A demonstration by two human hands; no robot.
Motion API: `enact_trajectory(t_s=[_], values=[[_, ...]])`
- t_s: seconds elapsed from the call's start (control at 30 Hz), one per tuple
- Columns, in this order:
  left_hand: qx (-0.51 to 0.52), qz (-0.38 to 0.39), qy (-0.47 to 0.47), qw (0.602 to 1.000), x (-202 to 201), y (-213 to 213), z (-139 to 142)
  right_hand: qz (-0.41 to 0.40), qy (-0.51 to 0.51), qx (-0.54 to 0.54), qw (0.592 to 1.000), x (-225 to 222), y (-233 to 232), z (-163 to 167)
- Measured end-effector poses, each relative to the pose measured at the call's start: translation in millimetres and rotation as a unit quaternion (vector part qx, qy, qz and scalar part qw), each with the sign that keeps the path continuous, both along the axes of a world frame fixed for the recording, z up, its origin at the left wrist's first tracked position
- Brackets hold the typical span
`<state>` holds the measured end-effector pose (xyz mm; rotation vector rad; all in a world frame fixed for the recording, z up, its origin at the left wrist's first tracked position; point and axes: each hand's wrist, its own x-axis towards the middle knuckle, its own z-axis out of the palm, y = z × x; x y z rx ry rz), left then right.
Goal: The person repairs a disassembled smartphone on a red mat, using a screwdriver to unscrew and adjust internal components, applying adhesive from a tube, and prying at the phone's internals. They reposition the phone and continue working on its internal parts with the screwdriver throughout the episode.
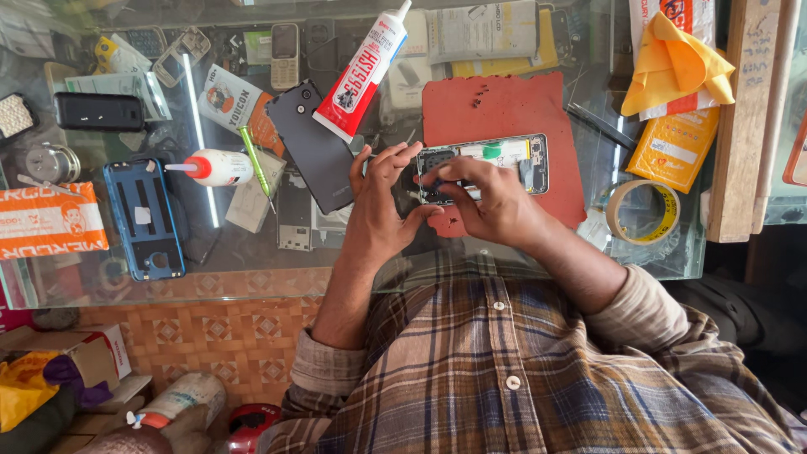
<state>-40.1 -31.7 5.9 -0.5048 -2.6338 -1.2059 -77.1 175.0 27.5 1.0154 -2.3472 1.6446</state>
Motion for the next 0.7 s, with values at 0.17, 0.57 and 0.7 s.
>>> enact_trajectory(t_s=[0.17,0.57,0.7], values=[[-0.018,0.001,-0.008,1.0,0.5,-0.3,-0.9,-0.019,0.019,0.04,0.999,2.8,2.3,-7.9],[-0.004,0.001,0.001,1.0,-1.7,0.5,-2.0,-0.009,0.05,0.03,0.998,0.1,-0.1,-3.5],[-0.011,0.005,-0.01,1.0,-1.5,1.2,-2.9,0.043,0.041,-0.003,0.998,1.5,5.2,-12.1]])
